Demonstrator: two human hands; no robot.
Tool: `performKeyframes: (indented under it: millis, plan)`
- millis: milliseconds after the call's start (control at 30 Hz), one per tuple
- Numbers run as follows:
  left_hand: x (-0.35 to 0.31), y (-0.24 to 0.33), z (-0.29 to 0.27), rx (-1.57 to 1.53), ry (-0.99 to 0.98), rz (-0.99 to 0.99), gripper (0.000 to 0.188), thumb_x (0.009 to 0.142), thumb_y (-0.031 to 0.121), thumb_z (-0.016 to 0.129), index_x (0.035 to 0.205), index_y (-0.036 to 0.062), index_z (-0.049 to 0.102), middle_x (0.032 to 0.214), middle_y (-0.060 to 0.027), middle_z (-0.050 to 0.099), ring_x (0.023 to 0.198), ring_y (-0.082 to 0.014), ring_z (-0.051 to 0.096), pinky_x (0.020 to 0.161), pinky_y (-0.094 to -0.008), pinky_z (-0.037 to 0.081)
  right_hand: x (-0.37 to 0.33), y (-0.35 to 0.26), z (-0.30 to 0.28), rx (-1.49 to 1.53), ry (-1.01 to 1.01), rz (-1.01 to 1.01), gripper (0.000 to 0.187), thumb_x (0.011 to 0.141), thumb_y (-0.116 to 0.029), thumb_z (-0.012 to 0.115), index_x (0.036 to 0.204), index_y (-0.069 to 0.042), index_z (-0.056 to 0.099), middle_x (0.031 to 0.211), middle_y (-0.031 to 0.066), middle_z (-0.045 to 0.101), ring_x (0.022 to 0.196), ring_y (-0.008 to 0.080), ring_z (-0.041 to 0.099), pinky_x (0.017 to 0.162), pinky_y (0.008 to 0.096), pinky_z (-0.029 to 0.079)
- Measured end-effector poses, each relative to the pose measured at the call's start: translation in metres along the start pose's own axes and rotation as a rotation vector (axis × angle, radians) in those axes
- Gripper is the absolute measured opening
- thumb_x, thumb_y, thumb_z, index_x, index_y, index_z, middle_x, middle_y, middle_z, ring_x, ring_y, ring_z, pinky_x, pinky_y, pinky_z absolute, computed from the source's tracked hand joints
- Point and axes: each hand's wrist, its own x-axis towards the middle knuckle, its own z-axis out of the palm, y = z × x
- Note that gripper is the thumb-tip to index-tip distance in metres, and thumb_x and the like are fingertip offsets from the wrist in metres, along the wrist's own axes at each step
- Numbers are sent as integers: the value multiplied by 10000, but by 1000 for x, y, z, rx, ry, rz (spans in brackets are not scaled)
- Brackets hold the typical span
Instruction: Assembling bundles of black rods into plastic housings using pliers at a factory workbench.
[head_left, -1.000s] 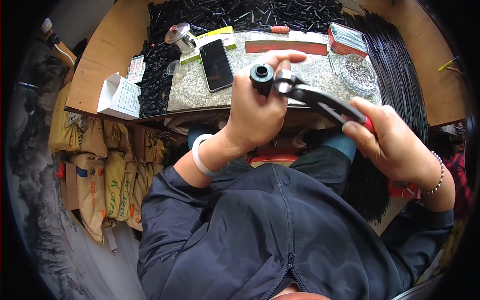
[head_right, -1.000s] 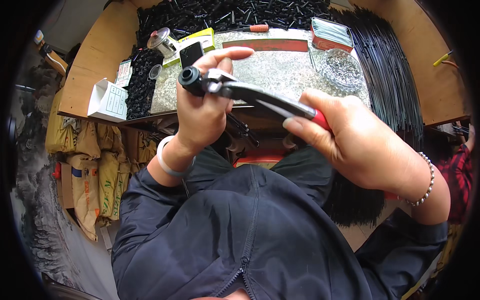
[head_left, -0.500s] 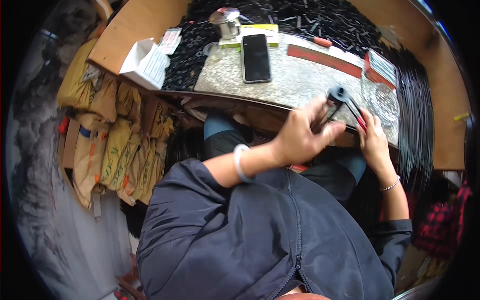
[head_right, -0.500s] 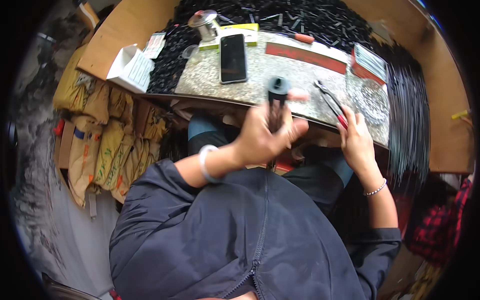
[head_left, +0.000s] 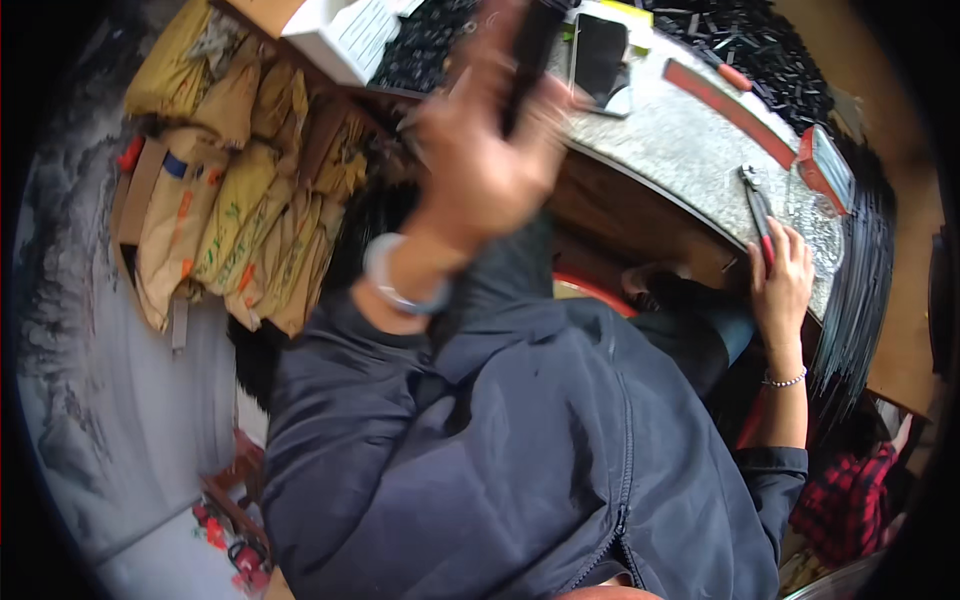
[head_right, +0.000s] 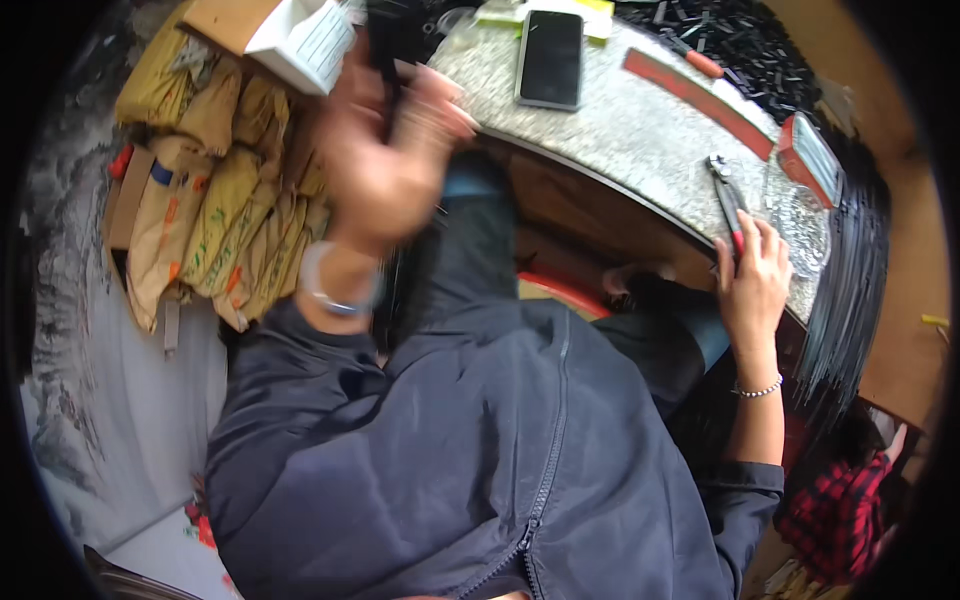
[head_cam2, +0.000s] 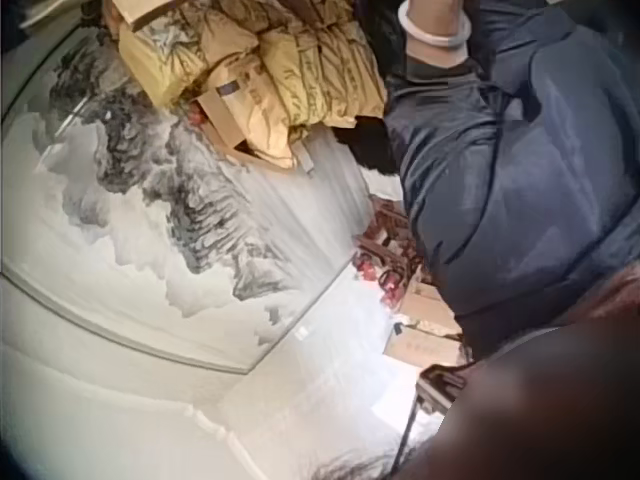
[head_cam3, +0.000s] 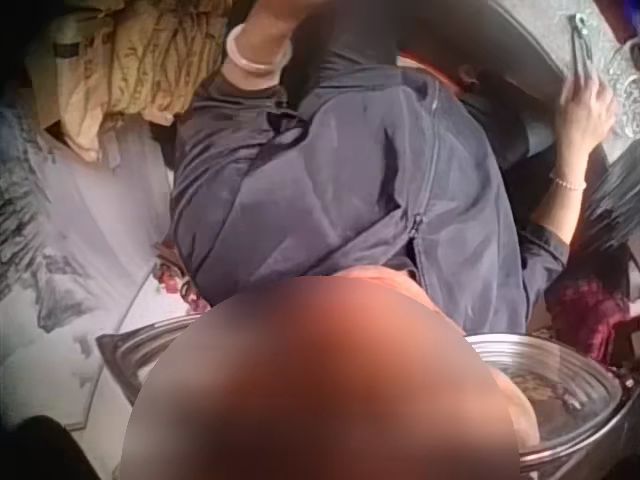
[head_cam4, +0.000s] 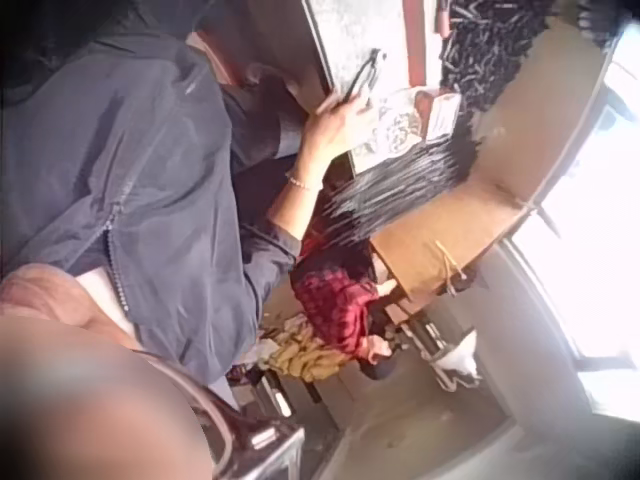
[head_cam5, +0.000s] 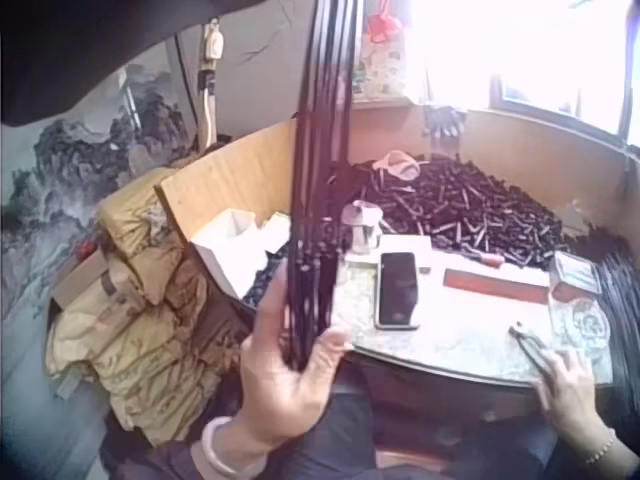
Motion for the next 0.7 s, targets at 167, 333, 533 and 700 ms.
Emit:
performKeyframes:
  millis: [167,333,533,700]
  plan:
    - [-50,-38,-132,330,227,-292,415,904,115,522,1264,-28,374,736,-101,583,570,-143,559,539,-262,468,-2,6,5,76,39,-45,345,864,-194,588,1174,-51,532,1096,160,541,1012,324,529,873,388,419]
    - [-251,-85,-152,695,24,-728,486,901,179,511,1326,29,329,885,-234,626,723,-357,634,634,-413,489,1,6,10,125,15,-57,335,875,-213,581,1161,-43,542,1096,162,544,1018,329,526,874,394,419]
    - [-436,-108,-110,742,-192,-828,591,866,187,559,1382,150,272,894,-273,607,746,-454,572,613,-478,475,-1,6,10,87,13,-49,333,894,-217,560,1178,-46,528,1096,161,541,1008,319,535,858,377,431]
    - [-386,-154,-87,963,-619,-1212,943,721,402,719,1415,181,121,1242,-256,371,1063,-414,501,838,-463,465,-4,9,-6,95,-10,125,308,878,-237,581,1114,-39,570,1053,167,569,970,343,552,834,379,437]
